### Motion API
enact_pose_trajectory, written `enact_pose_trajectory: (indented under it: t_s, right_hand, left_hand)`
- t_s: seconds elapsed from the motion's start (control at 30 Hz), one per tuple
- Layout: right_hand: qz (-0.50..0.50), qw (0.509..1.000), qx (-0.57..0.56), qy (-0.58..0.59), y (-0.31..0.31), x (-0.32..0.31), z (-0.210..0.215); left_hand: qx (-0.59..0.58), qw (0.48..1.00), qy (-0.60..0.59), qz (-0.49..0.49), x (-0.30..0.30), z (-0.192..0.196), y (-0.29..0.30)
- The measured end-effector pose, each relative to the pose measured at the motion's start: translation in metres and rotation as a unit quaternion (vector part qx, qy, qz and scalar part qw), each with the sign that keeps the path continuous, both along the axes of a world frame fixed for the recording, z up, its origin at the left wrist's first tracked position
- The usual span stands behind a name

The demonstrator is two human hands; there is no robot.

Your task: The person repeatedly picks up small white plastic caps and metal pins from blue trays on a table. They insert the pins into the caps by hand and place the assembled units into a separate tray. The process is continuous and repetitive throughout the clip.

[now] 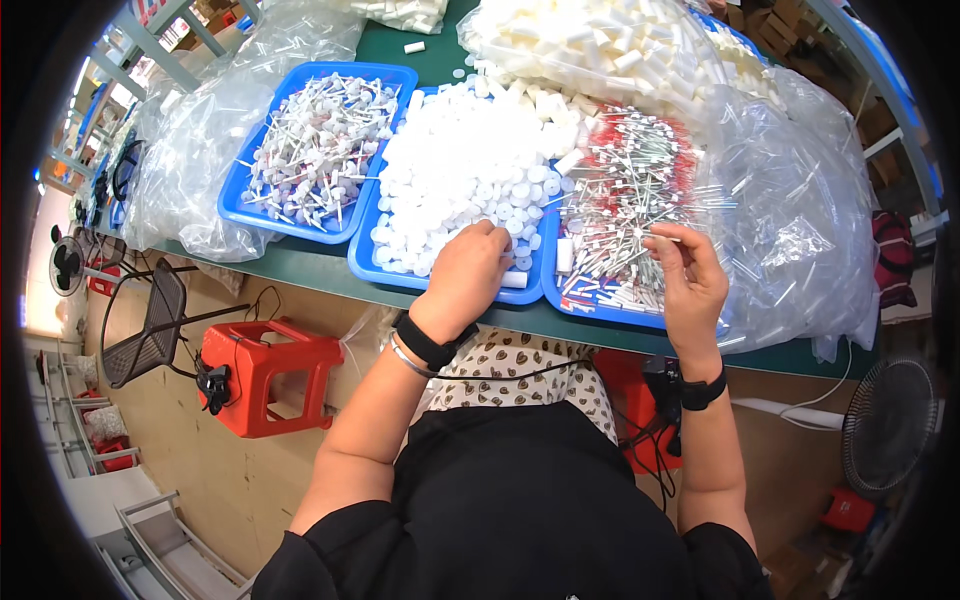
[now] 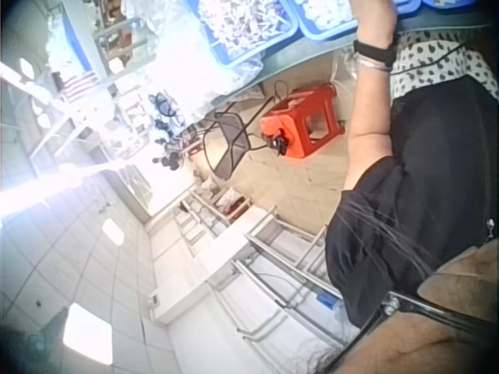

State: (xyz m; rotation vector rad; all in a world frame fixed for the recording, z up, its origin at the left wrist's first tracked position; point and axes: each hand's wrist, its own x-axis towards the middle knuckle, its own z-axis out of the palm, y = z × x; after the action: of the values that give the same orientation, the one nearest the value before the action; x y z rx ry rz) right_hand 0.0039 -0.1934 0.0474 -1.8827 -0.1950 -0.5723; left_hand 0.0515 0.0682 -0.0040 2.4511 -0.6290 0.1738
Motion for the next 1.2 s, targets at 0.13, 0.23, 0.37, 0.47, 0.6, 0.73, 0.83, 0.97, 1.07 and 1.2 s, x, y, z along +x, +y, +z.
enact_pose_trajectory:
  t_s: [0.13,0.23,0.37,0.47,0.6,0.73,0.83,0.97,1.07,1.2]
  right_hand:
    - [0.035,0.980,0.183,0.072,0.000,-0.007,0.005]
    - [0.051,0.958,0.255,0.118,0.000,-0.011,0.005]
    - [0.091,0.930,0.321,0.152,0.004,-0.018,0.008]
    - [0.095,0.923,0.329,0.173,0.013,-0.021,0.010]
    - [0.072,0.934,0.301,0.180,0.014,-0.020,0.005]
    - [0.064,0.946,0.262,0.178,0.014,-0.021,0.004]
    - [0.054,0.959,0.223,0.168,0.019,-0.023,0.010]
    - [0.075,0.979,0.148,0.118,0.028,-0.034,0.008]
    - [0.097,0.992,-0.015,0.076,0.025,-0.033,0.002]
    - [0.061,0.989,-0.111,0.079,0.021,-0.029,0.007]
  left_hand:
    - [-0.033,0.999,0.035,0.024,0.001,0.002,-0.001]
    - [-0.182,0.965,0.185,0.033,-0.001,0.015,-0.005]
    - [-0.560,0.688,0.460,-0.020,-0.020,0.036,-0.026]
    - [-0.657,0.492,0.565,-0.084,-0.030,0.020,-0.035]
    - [-0.681,0.457,0.566,-0.081,-0.037,0.015,-0.044]
    - [-0.684,0.455,0.566,-0.067,-0.038,0.012,-0.046]
    - [-0.666,0.498,0.553,-0.047,-0.040,0.016,-0.048]
    - [-0.628,0.573,0.527,-0.021,-0.044,0.022,-0.054]
    - [-0.654,0.527,0.542,-0.029,-0.045,0.019,-0.055]
    - [-0.655,0.521,0.547,-0.025,-0.045,0.018,-0.055]
